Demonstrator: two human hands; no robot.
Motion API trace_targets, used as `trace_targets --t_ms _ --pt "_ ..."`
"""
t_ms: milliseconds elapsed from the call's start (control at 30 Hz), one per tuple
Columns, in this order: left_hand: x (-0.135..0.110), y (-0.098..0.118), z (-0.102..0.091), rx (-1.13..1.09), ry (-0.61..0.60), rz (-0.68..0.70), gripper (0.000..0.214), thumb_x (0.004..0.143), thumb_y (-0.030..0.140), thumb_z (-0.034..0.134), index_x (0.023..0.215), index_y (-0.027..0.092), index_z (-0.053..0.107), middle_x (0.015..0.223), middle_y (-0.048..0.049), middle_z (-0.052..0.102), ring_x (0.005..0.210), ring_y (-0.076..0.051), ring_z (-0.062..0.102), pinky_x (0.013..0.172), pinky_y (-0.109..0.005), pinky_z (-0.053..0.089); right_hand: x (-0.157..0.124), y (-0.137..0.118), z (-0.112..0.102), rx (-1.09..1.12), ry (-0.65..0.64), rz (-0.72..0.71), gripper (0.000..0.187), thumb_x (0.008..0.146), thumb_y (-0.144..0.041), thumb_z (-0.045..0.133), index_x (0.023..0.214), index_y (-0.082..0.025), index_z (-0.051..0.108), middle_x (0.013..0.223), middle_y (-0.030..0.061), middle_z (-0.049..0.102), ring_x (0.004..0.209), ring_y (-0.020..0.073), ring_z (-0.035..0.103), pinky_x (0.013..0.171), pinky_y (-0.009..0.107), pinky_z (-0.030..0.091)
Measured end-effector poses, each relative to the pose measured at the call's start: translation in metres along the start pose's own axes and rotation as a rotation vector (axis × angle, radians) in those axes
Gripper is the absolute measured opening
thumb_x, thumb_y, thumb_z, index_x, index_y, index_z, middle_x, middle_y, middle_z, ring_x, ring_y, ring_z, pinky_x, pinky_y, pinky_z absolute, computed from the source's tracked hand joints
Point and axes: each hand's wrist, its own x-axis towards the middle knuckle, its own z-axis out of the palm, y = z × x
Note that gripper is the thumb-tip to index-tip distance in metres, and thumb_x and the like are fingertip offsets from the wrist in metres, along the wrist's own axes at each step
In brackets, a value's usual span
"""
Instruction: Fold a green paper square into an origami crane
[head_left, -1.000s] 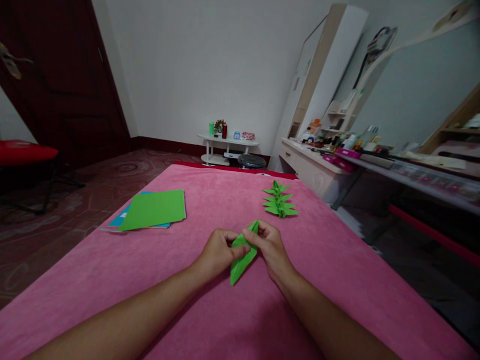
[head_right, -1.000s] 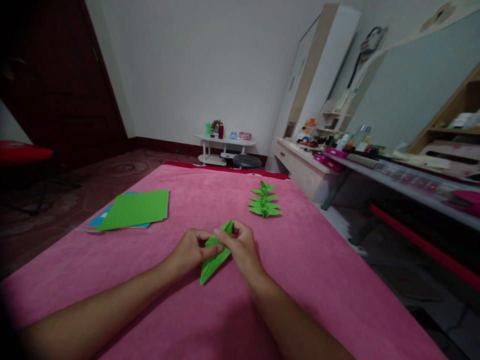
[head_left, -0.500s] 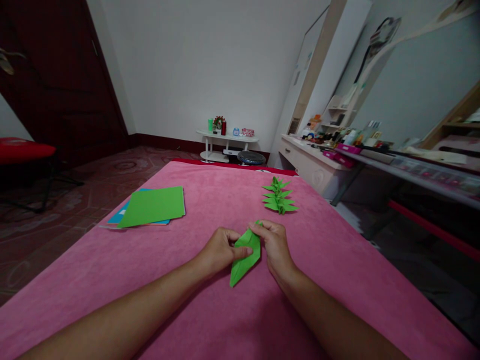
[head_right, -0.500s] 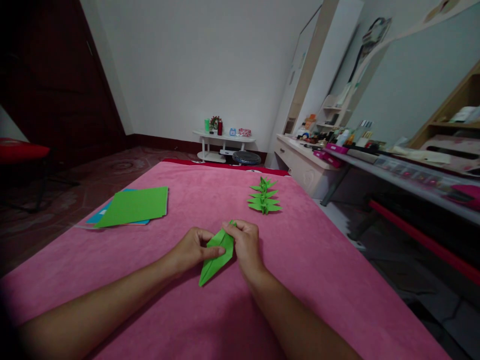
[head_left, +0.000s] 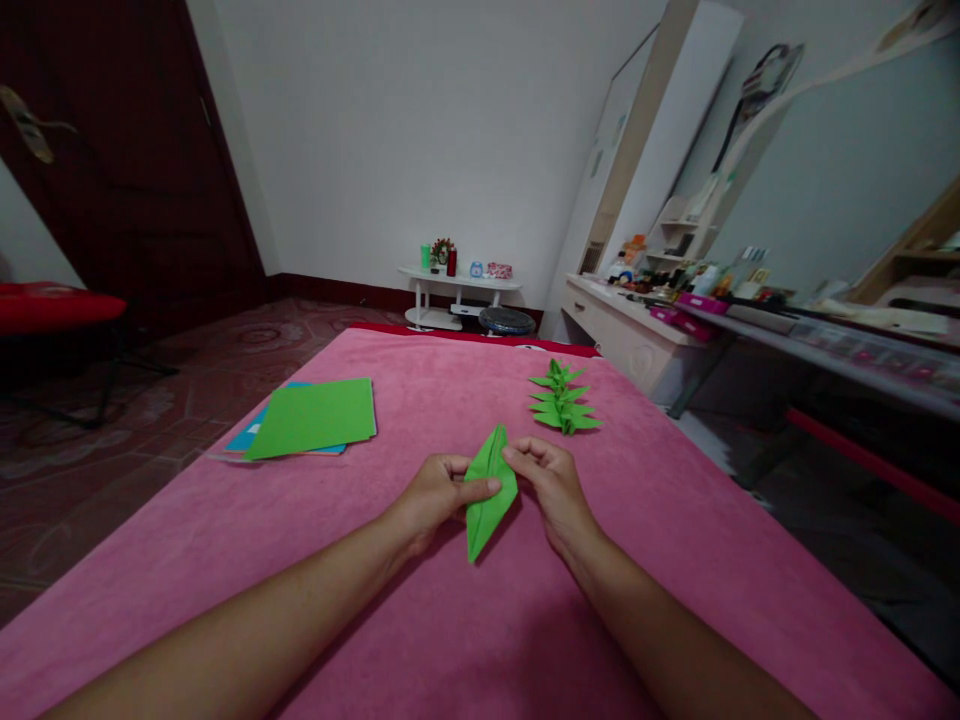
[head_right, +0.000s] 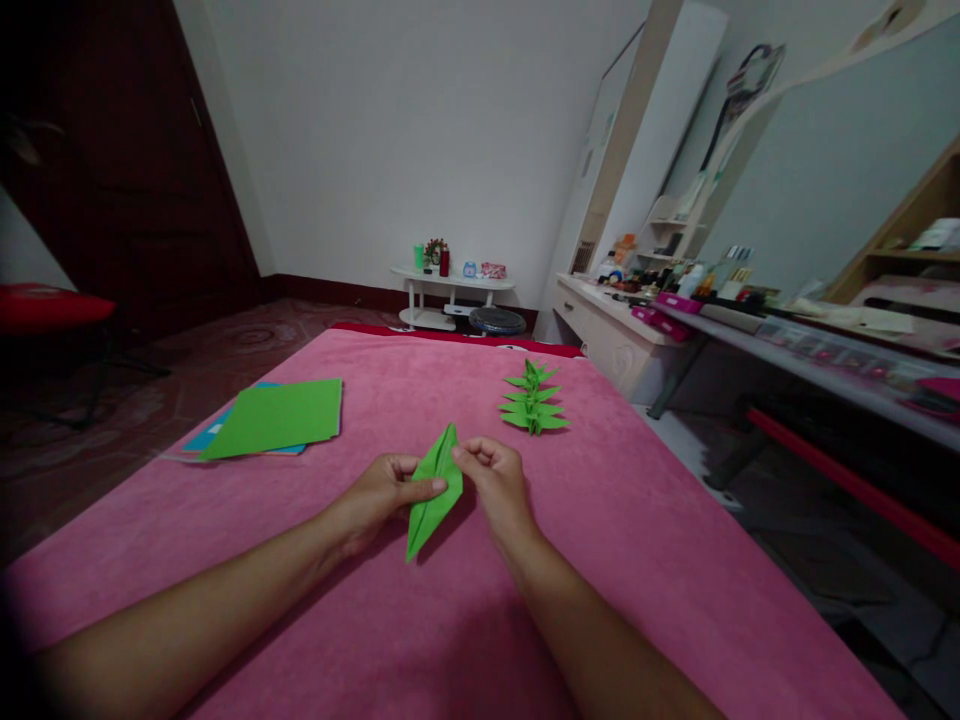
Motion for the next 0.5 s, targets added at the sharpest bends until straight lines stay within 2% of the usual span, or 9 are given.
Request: trace_targets --t_ms 200,500 --pt "0.004 -0.0003 -0.0042 -0.031 -0.002 0.065 0.044 0.074 0.053 0.061 0.077 0.01 0.069 0.068 -0.0076 0.065 0.058 -0.013 0.059 0.056 -0.024 0.045 0.0006 -0.0001 0.0004 -0.01 0.027 0.022 0.018 0.064 -0.03 0.072 0.061 -0.016 0.062 0.056 -0.0024 0.058 0.051 0.0102 0.048 0.051 0.023 0.037" --pt "0.0053 0.0 -0.0048 -0.08 0.08 0.081 0.031 0.064 0.039 0.075 0.076 0.01 0.07 0.067 -0.0061 0.066 0.054 -0.012 0.058 0.055 -0.023 0.044 -0.0012 0.0028 0.0021 -0.062 -0.014 0.029 0.016 0.064 -0.029 0.072 0.064 -0.015 0.064 0.057 -0.002 0.059 0.051 0.0101 0.048 0.051 0.023 0.036"
